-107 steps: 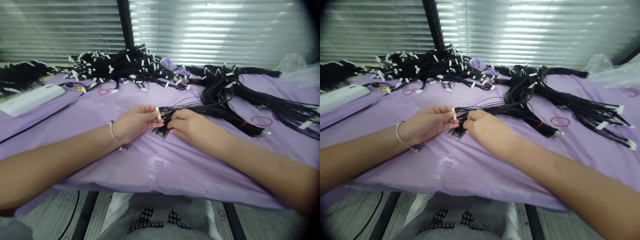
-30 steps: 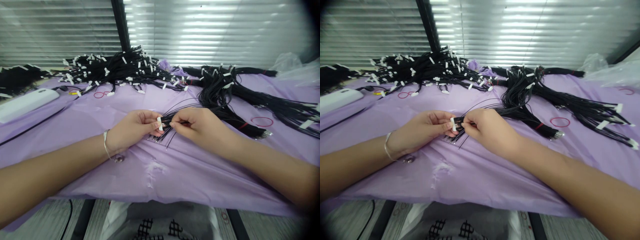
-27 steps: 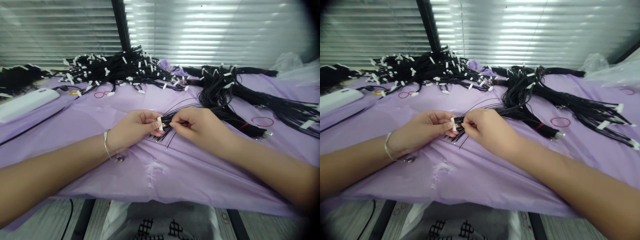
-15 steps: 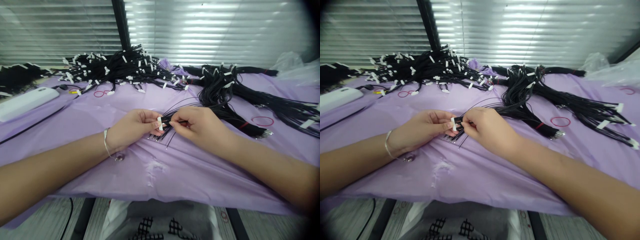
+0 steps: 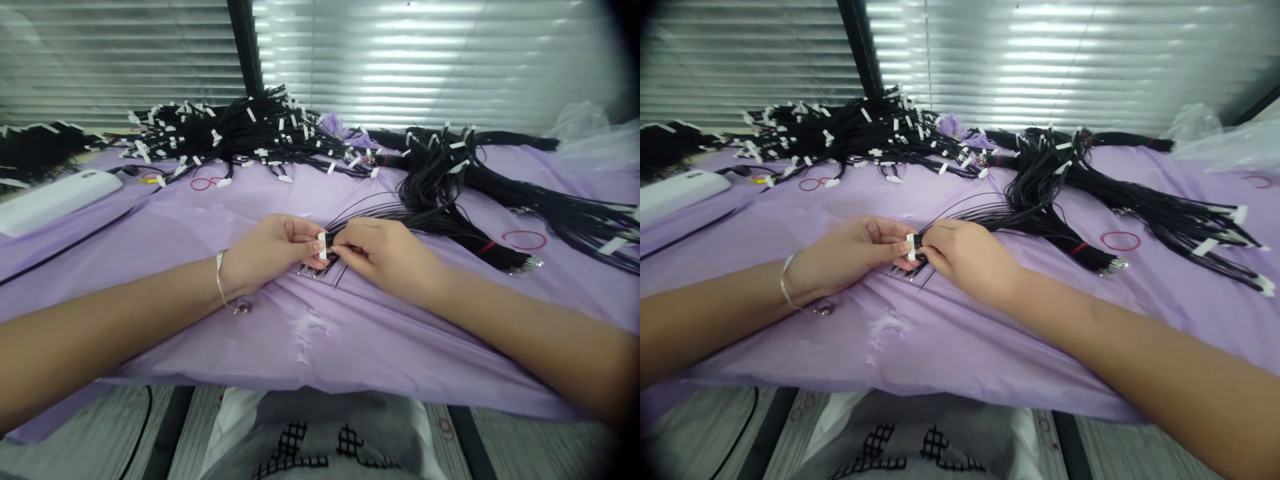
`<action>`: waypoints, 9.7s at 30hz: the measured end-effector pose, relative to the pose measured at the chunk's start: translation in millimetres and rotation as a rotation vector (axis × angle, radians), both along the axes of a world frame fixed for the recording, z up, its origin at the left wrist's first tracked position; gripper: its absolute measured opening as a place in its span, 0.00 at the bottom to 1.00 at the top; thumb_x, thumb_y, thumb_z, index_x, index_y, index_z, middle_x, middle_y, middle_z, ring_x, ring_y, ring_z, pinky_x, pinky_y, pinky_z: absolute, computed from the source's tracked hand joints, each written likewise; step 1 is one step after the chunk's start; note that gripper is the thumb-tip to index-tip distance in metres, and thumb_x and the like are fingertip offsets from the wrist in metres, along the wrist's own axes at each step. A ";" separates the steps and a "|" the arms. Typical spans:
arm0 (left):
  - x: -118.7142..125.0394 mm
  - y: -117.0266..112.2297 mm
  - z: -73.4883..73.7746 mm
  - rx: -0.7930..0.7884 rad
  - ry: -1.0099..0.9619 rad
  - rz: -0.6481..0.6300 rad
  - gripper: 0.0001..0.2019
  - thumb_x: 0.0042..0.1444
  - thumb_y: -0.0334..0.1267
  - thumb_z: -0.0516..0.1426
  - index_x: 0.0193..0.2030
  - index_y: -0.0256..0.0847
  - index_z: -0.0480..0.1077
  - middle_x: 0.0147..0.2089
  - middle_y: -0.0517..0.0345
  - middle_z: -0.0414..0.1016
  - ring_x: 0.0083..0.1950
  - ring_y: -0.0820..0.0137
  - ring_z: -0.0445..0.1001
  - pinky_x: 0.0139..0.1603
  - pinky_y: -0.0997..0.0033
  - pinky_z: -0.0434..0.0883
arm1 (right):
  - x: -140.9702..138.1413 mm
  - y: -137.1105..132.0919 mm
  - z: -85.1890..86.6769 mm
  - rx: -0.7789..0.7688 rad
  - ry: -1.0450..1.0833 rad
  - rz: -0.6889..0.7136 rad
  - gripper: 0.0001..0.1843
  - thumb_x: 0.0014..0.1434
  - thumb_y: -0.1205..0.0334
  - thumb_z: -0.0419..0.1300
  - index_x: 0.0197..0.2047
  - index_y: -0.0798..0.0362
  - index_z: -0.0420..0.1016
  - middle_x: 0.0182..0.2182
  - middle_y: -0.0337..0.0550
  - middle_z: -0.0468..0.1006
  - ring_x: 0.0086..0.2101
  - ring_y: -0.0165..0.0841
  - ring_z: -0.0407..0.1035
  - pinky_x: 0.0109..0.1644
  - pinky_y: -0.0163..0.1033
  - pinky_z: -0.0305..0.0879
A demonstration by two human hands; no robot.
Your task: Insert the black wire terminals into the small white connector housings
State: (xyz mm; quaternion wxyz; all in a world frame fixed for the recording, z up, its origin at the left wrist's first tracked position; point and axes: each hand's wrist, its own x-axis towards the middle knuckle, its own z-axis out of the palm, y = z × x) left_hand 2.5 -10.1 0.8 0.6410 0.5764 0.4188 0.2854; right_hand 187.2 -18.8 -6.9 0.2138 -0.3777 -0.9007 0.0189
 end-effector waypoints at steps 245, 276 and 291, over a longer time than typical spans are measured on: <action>7.7 24.9 4.4 -0.005 -0.270 0.245 0.09 0.49 0.22 0.57 0.38 0.29 0.70 0.34 0.53 0.74 0.35 0.73 0.74 0.47 0.67 0.69 | 12.6 21.9 12.9 0.132 0.059 0.128 0.13 0.60 0.65 0.49 0.34 0.57 0.75 0.30 0.46 0.77 0.32 0.32 0.70 0.38 0.38 0.66; 2.8 -1.5 -6.0 -0.205 -0.228 0.102 0.10 0.50 0.24 0.59 0.39 0.35 0.74 0.39 0.53 0.78 0.40 0.72 0.76 0.47 0.74 0.73 | 5.8 0.4 26.5 -0.210 0.320 -0.232 0.09 0.49 0.69 0.58 0.19 0.52 0.72 0.16 0.34 0.70 0.18 0.25 0.62 0.19 0.33 0.54; 1.2 -1.2 -8.2 -0.147 -0.198 0.069 0.08 0.50 0.27 0.60 0.38 0.38 0.74 0.37 0.57 0.78 0.39 0.74 0.76 0.47 0.75 0.72 | 5.3 -1.2 25.8 -0.226 0.251 -0.196 0.12 0.53 0.66 0.58 0.19 0.52 0.71 0.15 0.34 0.69 0.16 0.24 0.61 0.17 0.32 0.52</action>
